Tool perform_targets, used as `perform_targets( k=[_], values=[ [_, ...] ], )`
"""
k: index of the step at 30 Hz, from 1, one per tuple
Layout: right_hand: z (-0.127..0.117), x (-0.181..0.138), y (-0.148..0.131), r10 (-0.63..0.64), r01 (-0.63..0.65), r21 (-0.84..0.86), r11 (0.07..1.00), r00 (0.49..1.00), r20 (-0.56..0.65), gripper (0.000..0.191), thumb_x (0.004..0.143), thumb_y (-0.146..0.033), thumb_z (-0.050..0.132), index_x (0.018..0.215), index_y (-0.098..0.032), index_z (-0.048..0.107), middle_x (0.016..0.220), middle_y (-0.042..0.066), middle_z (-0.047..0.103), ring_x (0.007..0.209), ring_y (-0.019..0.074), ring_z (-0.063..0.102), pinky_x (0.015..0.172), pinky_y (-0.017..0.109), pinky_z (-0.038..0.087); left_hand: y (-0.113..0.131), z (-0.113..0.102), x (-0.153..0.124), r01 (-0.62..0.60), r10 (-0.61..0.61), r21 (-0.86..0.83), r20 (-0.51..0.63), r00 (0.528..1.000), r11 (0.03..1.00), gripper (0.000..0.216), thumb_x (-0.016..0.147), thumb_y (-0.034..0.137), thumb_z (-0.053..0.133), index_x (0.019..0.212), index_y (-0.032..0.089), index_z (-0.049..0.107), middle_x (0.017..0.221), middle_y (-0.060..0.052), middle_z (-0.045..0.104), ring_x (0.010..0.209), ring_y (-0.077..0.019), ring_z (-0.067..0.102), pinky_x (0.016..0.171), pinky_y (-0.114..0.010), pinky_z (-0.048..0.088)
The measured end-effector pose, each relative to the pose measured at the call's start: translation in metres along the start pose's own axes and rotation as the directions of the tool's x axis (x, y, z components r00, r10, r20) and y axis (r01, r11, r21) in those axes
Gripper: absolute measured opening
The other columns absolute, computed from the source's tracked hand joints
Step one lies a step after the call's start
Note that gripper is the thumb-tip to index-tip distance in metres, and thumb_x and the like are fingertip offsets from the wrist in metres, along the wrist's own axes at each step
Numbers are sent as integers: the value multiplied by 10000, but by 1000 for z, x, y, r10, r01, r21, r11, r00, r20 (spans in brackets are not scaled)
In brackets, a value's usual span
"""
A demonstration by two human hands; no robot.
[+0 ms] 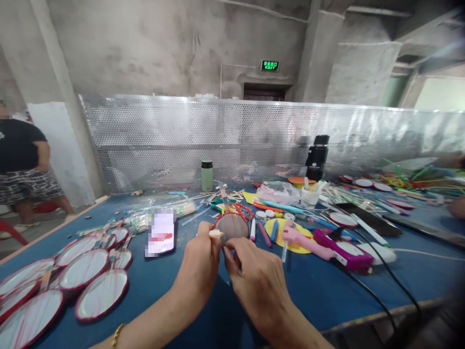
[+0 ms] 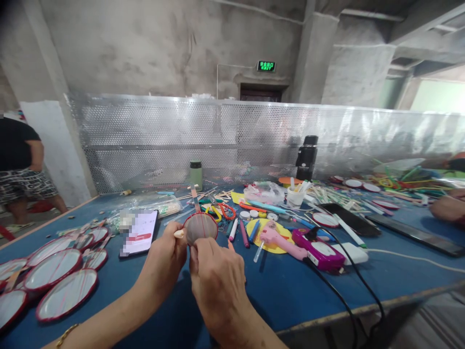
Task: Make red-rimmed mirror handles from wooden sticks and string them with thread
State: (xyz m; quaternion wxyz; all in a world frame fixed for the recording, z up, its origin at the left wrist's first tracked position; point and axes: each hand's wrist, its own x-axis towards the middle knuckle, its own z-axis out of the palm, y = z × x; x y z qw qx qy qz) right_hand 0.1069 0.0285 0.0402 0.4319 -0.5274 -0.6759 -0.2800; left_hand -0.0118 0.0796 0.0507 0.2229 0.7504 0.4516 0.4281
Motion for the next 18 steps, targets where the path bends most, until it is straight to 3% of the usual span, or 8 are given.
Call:
perform_targets(
  k=[4, 12, 18],
  values=[
    [-1, -3, 0, 29, -28, 111, 993, 1000, -7, 215, 959, -225, 462, 787, -207, 591, 622, -28, 620, 499, 113, 573, 556, 237, 348, 0, 0, -1, -11, 11, 8, -7, 1000, 1000, 190, 957, 331, 271, 829, 256, 389, 593, 36, 542, 520, -176, 515, 509, -265, 277],
    [-5, -11, 4, -222, 222, -85, 971, 975, 14, 252, 916, -75, 464, 705, -206, 505, 605, 3, 525, 560, 162, 477, 607, 300, 301, 1, -2, -1, -10, 10, 31, 7, 1000, 999, 173, 953, 315, 277, 814, 261, 365, 582, 39, 492, 540, -182, 481, 520, -266, 245],
    [-12, -11, 10, -290, 295, -114, 949, 955, 58, 234, 903, -57, 473, 728, -212, 475, 631, -1, 509, 573, 184, 419, 617, 327, 259, 1, -1, 0, -5, 4, 32, 26, 1000, 999, 186, 954, 315, 277, 792, 261, 349, 565, 47, 455, 512, -170, 411, 519, -271, 219]
  ],
)
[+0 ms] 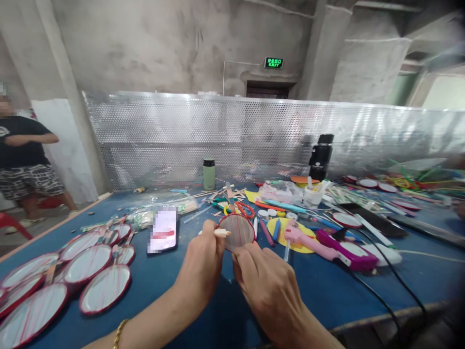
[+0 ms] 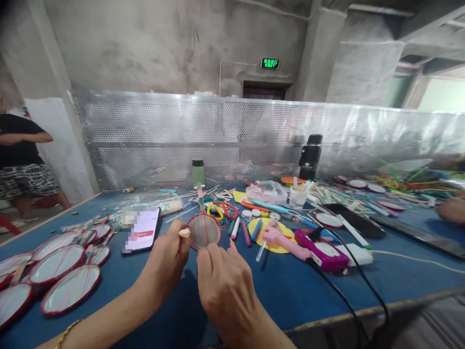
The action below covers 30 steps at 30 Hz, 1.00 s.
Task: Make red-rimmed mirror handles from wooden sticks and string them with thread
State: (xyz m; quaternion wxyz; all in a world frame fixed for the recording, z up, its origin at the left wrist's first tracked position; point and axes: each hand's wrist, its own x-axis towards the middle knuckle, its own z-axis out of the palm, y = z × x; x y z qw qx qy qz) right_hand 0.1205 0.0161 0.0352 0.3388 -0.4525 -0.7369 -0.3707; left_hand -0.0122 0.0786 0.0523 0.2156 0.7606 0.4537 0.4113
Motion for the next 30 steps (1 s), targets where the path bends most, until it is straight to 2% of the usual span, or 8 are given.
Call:
perform_targets(
  k=[10, 16, 20, 24, 27, 30],
  values=[
    [-14, 10, 4, -83, 84, -14, 996, 995, 58, 315, 959, -69, 362, 695, -211, 457, 641, 9, 508, 566, 193, 385, 615, 323, 240, -2, 0, 0, -12, 13, -13, 15, 1000, 1000, 170, 951, 306, 294, 797, 259, 349, 568, 55, 463, 518, -160, 399, 525, -270, 232],
    [-13, 9, 5, -94, 96, -25, 995, 993, 77, 341, 976, -78, 326, 695, -207, 471, 644, 13, 517, 561, 192, 392, 616, 322, 245, -3, 2, 0, -31, 31, -13, 16, 999, 999, 182, 957, 324, 293, 799, 258, 355, 564, 61, 453, 514, -159, 388, 526, -272, 224],
    [-9, 4, 6, -75, 78, -35, 996, 995, 65, 333, 957, -59, 350, 690, -208, 481, 638, 13, 523, 559, 193, 392, 607, 327, 240, -5, 3, 2, -47, 47, -11, 10, 999, 999, 203, 959, 320, 295, 772, 257, 341, 579, 60, 447, 524, -154, 380, 538, -273, 230],
    [-9, 0, 11, -57, 56, 23, 998, 998, 34, 258, 921, -81, 463, 700, -207, 508, 633, 1, 531, 559, 176, 412, 604, 326, 250, -6, 2, 5, -22, 22, 12, 0, 1000, 1000, 179, 944, 270, 297, 770, 257, 336, 554, 66, 414, 514, -155, 359, 534, -276, 211],
    [-14, 6, 24, 46, -43, 117, 992, 999, -23, 184, 917, -128, 519, 747, -190, 548, 646, -9, 547, 585, 148, 473, 608, 302, 296, -5, 0, 5, 11, -11, 28, 2, 1000, 1000, 169, 935, 243, 294, 772, 257, 336, 533, 69, 411, 496, -153, 362, 523, -275, 203],
    [-21, 21, 42, 277, -272, 247, 930, 961, 17, 163, 926, -180, 520, 773, -180, 576, 657, -22, 563, 576, 112, 491, 588, 262, 328, -4, -1, 5, 28, -28, 38, -1, 1000, 999, 175, 939, 250, 287, 772, 257, 338, 527, 70, 407, 489, -153, 368, 518, -274, 200]
  ],
)
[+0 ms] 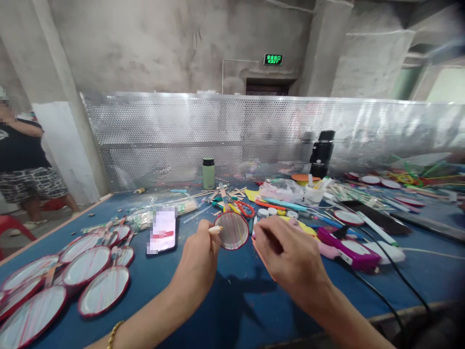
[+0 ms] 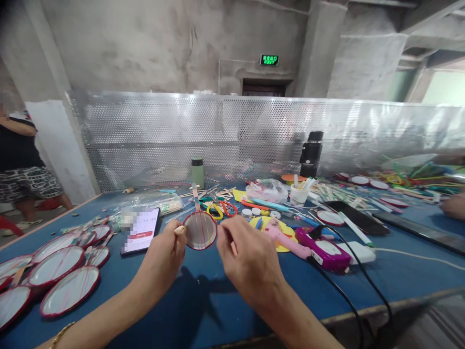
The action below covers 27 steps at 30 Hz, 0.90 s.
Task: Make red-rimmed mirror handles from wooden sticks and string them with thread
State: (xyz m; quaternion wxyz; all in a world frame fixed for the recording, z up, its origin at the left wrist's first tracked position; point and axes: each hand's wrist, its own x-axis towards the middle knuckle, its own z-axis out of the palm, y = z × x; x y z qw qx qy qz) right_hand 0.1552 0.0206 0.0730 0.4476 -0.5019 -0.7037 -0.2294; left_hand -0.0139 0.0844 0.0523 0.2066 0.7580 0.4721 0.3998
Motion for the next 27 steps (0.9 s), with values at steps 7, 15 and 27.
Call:
perform_targets(
  k=[7, 15, 27],
  values=[
    [0, 21, 11, 199, -342, 298, 891, 885, 421, 308, 979, -364, 430, 827, -191, 635, 608, -30, 565, 587, 119, 521, 558, 241, 362, -1, 3, -2, -17, 17, -9, -1, 1000, 1000, 209, 958, 328, 271, 791, 256, 373, 546, 66, 422, 498, -159, 398, 516, -269, 225],
    [13, 7, 19, 261, -513, 449, 731, 819, 511, 300, 961, -422, 461, 840, -183, 597, 528, -72, 437, 427, 76, 406, 418, 207, 310, -5, 5, -3, -49, 50, -21, 23, 999, 999, 238, 973, 365, 265, 794, 256, 377, 561, 69, 407, 510, -162, 404, 522, -272, 215],
    [17, -5, 8, 53, -49, 209, 977, 999, -10, 136, 947, -223, 522, 849, -181, 605, 721, -3, 610, 613, 108, 550, 592, 227, 418, -2, 3, -1, -4, 6, -118, 12, 1000, 993, 281, 990, 419, 242, 804, 253, 369, 529, 77, 438, 481, -148, 429, 505, -257, 256]
  ],
)
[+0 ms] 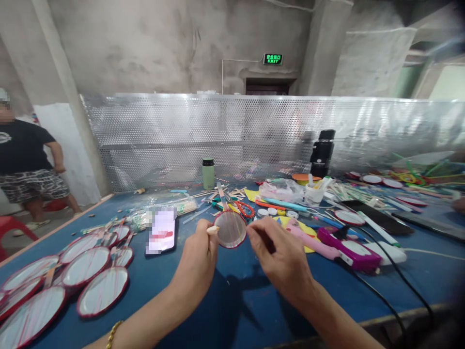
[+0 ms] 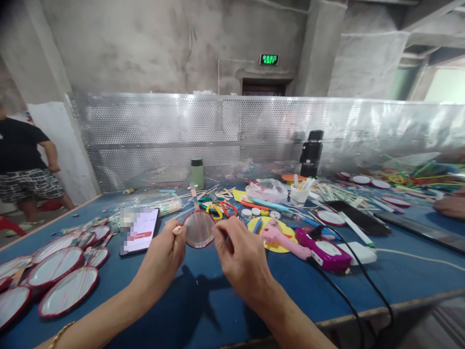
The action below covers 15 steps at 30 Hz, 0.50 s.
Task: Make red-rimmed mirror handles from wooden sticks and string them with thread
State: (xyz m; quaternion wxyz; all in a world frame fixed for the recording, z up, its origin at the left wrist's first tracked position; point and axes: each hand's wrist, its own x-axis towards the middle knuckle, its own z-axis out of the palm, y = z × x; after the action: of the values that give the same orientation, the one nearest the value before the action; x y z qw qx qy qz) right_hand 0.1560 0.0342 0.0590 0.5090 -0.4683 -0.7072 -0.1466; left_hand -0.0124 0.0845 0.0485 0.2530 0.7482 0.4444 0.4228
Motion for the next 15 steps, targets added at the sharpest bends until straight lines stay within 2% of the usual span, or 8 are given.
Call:
perform_targets(
  k=[3, 6, 11, 15],
  values=[
    [5, -9, -6, -215, 218, -63, 974, 975, 49, 91, 938, -153, 526, 917, -171, 612, 752, 12, 627, 661, 121, 580, 631, 242, 418, 1, 0, 0, 11, -12, -30, -28, 1000, 999, 280, 990, 410, 240, 802, 252, 375, 529, 82, 426, 474, -143, 426, 493, -253, 272],
    [9, -15, -8, -337, 350, -167, 922, 936, 103, 84, 934, -139, 540, 972, -161, 612, 786, 26, 653, 700, 149, 593, 648, 274, 400, 2, -1, 1, 16, -18, -42, -51, 999, 999, 276, 988, 405, 243, 803, 251, 377, 526, 89, 407, 465, -139, 413, 481, -251, 271],
    [10, -19, -5, -384, 437, -295, 850, 897, 221, 135, 932, -115, 510, 1007, -163, 613, 816, 34, 660, 667, 168, 555, 632, 317, 343, 4, -2, 3, -11, 10, -15, -58, 998, 1000, 276, 987, 362, 245, 761, 251, 359, 541, 79, 409, 488, -140, 405, 500, -262, 243],
    [11, -20, -4, -415, 476, -330, 815, 877, 240, 160, 927, -88, 488, 1016, -135, 612, 824, 55, 656, 707, 181, 577, 658, 332, 347, 3, -4, 3, -35, 35, 10, -45, 998, 999, 262, 984, 348, 246, 762, 253, 347, 561, 70, 429, 510, -146, 408, 522, -268, 246]
  ],
)
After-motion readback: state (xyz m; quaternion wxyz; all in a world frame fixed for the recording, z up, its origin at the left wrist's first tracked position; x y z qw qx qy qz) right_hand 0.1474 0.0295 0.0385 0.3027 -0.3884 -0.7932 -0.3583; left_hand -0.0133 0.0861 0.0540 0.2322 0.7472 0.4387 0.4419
